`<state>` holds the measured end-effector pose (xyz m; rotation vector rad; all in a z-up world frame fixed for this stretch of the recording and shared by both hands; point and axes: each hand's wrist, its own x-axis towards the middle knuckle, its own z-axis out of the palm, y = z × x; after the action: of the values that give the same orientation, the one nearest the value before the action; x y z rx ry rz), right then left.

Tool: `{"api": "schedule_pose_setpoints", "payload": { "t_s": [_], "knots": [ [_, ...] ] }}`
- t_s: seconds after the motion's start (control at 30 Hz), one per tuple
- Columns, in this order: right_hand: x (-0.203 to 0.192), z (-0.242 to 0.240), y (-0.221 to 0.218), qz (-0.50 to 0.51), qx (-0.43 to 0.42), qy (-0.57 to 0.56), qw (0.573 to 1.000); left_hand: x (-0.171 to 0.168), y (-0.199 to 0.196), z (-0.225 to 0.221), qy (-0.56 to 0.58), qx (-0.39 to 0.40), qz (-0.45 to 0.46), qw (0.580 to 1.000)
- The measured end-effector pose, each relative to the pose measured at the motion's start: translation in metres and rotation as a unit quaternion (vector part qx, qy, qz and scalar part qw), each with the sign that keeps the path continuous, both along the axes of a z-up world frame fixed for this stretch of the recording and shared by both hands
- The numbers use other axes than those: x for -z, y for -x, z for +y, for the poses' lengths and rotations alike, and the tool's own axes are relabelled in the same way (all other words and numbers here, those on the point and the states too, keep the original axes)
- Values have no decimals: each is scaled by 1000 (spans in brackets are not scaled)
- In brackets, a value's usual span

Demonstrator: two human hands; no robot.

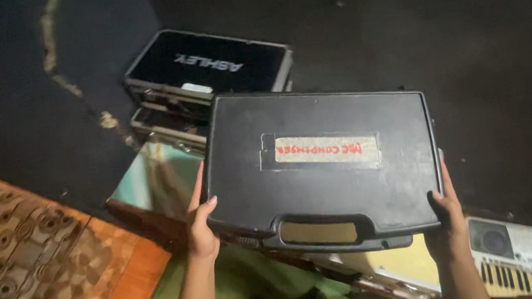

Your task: The person opens multiple equipment cases on a work surface, arranges long metal rods and a foam insert inside them, and picks up two coiled black cables.

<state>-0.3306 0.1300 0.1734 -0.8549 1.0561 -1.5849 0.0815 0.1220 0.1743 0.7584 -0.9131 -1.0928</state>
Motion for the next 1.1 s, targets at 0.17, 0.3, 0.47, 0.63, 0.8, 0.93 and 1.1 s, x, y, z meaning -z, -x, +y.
{"api": "schedule_pose_setpoints", "payload": {
  "t_s": [0.17, 0.3, 0.47, 0.63, 0.8, 0.93, 1.1],
  "knots": [
    [0, -14, -46, -4, -81, 1, 997, 6, -50, 40, -2, -74, 15, 997],
    [-2, -31, -99, 9, -132, -29, 991, 12, -99, 77, 20, -126, 40, 991],
    [9, -36, -178, 37, -197, -33, 979, 29, -169, 132, 28, -205, 39, 978],
    [19, -32, -271, 67, -230, -35, 970, 32, -244, 173, 5, -225, 90, 970],
    [10, -14, -336, 69, -236, -104, 964, 30, -299, 195, 6, -265, 48, 963],
    [-6, -15, -366, 91, -232, -133, 959, 33, -327, 185, -11, -253, 78, 964],
    [-4, -51, -381, 70, -200, -156, 965, 36, -343, 144, -48, -237, 82, 967]
  ]
}}
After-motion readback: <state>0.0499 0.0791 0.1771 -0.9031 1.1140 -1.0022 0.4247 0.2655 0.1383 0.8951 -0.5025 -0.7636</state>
